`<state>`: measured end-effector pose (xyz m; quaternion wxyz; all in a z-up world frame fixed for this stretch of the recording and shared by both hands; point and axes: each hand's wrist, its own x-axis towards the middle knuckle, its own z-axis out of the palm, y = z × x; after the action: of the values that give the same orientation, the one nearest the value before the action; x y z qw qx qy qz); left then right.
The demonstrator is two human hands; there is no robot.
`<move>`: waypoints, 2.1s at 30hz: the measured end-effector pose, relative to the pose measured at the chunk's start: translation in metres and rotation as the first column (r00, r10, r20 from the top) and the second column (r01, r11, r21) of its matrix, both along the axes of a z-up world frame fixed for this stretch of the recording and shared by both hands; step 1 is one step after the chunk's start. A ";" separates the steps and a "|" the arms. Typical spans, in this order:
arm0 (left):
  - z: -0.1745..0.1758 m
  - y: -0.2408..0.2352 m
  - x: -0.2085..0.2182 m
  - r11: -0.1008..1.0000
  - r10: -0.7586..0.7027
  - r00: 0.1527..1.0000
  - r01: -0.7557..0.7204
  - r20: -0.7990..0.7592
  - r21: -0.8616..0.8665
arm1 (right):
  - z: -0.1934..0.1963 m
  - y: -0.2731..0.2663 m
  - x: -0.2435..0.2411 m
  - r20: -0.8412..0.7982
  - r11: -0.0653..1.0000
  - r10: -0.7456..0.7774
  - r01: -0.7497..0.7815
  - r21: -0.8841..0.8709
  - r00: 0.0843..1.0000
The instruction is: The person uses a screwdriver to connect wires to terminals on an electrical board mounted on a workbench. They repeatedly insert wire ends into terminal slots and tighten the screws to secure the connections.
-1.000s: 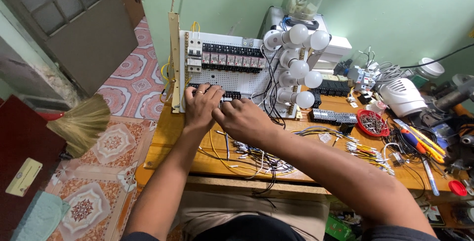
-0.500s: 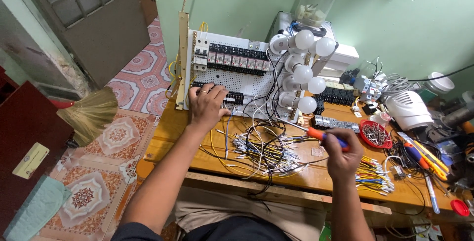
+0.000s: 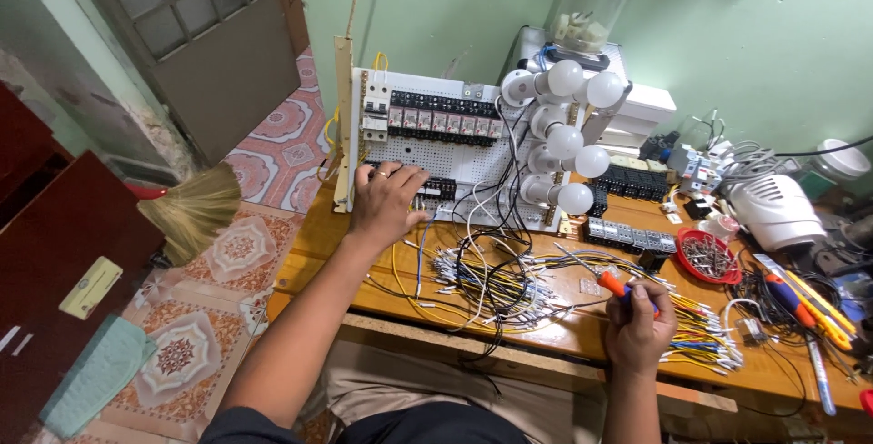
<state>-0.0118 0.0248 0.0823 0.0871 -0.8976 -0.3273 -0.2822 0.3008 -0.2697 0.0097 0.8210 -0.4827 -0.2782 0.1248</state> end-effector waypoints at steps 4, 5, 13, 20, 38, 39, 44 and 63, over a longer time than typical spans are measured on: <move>-0.004 0.002 -0.001 0.998 0.004 1.000 -0.003 -0.023 0.058 | 0.005 -0.002 -0.004 -0.033 1.000 0.006 -0.007 -0.020 0.999; -0.005 0.002 0.000 0.998 0.011 0.999 -0.009 -0.034 0.055 | 0.007 -0.002 -0.005 -0.036 1.000 0.002 -0.002 -0.012 0.999; -0.012 0.002 0.005 0.998 0.017 1.000 -0.016 -0.013 0.058 | 0.006 -0.004 -0.008 -0.073 0.999 -0.035 0.035 -0.010 0.997; -0.015 0.002 0.004 0.994 0.033 0.999 -0.033 -0.002 0.103 | -0.001 -0.006 -0.005 -0.008 0.999 0.000 0.000 -0.041 1.000; 0.020 -0.090 0.013 0.790 -0.154 0.666 0.527 0.730 -0.313 | 0.001 0.003 -0.009 0.106 0.998 -0.048 0.045 0.035 0.993; 0.026 -0.105 0.011 0.763 -0.157 0.619 0.571 0.769 -0.303 | -0.002 0.002 -0.008 0.102 0.998 -0.049 0.046 0.034 0.994; 0.016 -0.115 -0.016 0.806 -0.109 0.600 0.520 0.793 -0.283 | 0.000 0.002 -0.007 0.099 0.998 -0.037 0.033 0.044 0.994; -0.042 -0.101 -0.067 0.944 -0.133 0.736 0.297 0.664 -0.141 | -0.015 0.003 0.002 0.098 0.999 -0.044 0.041 0.031 0.994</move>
<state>-0.0791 -0.0760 0.0400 -0.1723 -0.7807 -0.2616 -0.5407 0.3025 -0.2667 -0.0055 0.8157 -0.4819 -0.3099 0.0794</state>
